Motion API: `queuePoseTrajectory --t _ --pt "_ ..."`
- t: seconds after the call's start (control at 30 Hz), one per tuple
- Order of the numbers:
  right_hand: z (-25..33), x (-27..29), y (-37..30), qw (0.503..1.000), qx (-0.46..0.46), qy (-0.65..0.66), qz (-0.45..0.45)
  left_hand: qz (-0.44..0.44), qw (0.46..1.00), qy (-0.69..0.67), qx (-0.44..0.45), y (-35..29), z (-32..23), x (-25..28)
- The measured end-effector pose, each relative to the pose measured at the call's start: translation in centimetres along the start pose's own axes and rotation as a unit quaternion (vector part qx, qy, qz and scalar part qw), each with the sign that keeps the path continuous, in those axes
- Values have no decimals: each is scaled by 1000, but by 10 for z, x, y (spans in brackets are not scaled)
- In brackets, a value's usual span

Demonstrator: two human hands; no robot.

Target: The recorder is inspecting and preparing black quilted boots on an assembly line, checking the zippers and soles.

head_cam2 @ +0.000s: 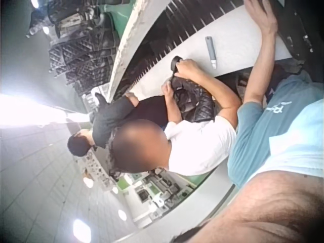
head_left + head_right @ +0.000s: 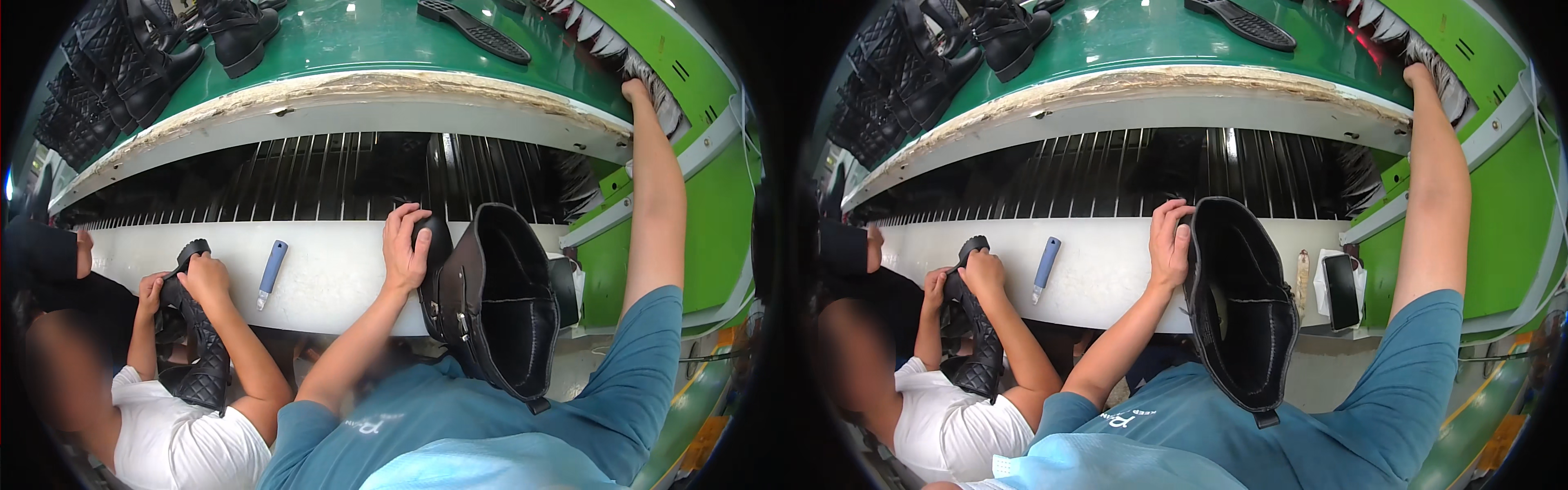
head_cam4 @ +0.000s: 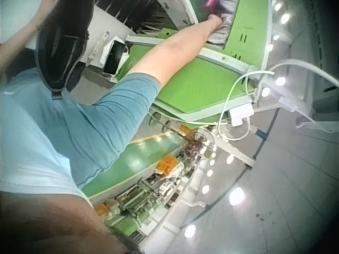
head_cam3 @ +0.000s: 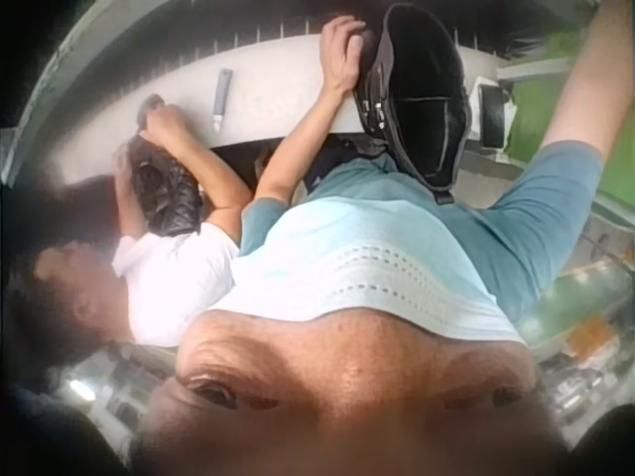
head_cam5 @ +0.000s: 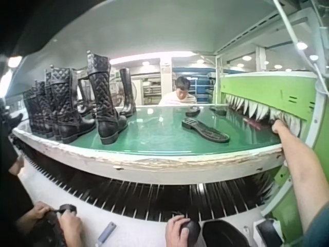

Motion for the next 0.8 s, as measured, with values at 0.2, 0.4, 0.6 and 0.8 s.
queuePoseTrajectory --t 0.2,0.4,0.6,0.8 --pt "111 25 -66 663 -70 738 -107 -7 999 5 31 -1 2 0" --pt "208 75 -234 426 86 899 47 -67 997 -25 -10 -1 0 13" --pt "213 112 -431 485 283 811 166 -230 938 111 -234 29 -109 63" --pt "260 107 -538 530 483 656 234 -57 903 318 -283 55 -207 114"
Point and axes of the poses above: each hand's wrist, its own y-axis towards the middle knuckle, its own x-axis out of the back of the hand, z = x × y, the point moved 1 cm from there along y, towards the middle knuckle, and after that the axes turned 2 degrees about z, right-handed, at the moved point
